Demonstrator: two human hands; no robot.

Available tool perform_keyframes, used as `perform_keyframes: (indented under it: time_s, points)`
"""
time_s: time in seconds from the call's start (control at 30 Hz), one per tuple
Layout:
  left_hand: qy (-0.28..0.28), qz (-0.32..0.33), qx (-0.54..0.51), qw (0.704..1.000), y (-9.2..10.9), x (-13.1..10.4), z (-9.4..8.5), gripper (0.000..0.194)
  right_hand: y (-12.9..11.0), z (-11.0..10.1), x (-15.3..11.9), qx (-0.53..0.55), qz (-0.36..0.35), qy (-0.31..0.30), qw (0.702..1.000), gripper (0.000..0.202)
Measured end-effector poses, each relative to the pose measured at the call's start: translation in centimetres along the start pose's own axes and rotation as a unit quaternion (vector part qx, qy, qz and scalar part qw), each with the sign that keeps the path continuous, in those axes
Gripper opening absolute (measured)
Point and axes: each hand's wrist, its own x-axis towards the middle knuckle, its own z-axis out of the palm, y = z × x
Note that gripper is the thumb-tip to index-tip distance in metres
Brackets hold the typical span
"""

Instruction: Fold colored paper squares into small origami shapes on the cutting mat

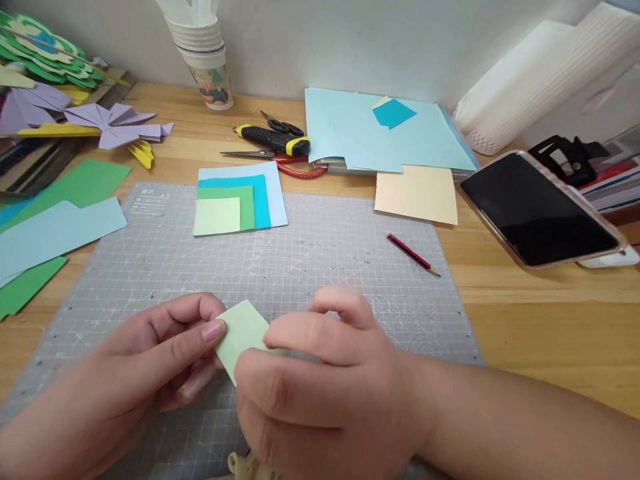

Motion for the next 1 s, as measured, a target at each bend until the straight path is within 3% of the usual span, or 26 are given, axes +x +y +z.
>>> perform_keyframes:
  time_s: [0.07,0.13,0.27,0.33,0.43,0.63,0.77,0.9,1.0]
  points:
    - [0.026,0.024,0.078,0.996,0.2,0.0,-0.1,0.026,0.1,0.1,-0.4,-0.014,-0.035,-0.025,0.999,0.024]
    - [0.059,0.084,0.203,0.974,0.3,-0.1,-0.4,0.025,0.3,0.1,-0.5,-0.016,-0.031,-0.062,0.997,0.023]
    - [0.135,0.22,0.42,0.87,0.0,-0.2,-1.3,0.011,1.1,0.4,-0.2,-0.001,-0.022,-0.075,0.997,0.016]
    - [0.118,0.273,0.479,0.826,-0.2,-0.1,-1.6,0.012,1.7,0.5,-0.1,0.013,-0.039,-0.079,0.996,0.014]
    - [0.038,0.335,0.543,0.769,-0.5,-0.1,-1.6,0.019,2.2,0.6,-0.2,0.044,-0.034,-0.119,0.991,0.015]
    - [0.001,0.373,0.639,0.673,-1.1,-0.3,-1.3,0.022,1.2,0.3,-0.2,0.077,0.08,-0.177,0.978,0.023]
    - [0.023,0.393,0.665,0.634,-1.5,-0.4,-1.3,0.027,1.1,0.3,-0.2,0.072,0.098,-0.179,0.976,0.024]
    - [0.04,0.396,0.667,0.63,-1.6,-0.5,-1.3,0.024,1.8,0.5,-0.4,0.047,0.067,-0.162,0.983,0.029]
    - [0.034,0.392,0.668,0.631,-1.7,-0.5,-1.3,0.023,2.1,0.7,-0.4,0.066,0.087,-0.165,0.98,0.023]
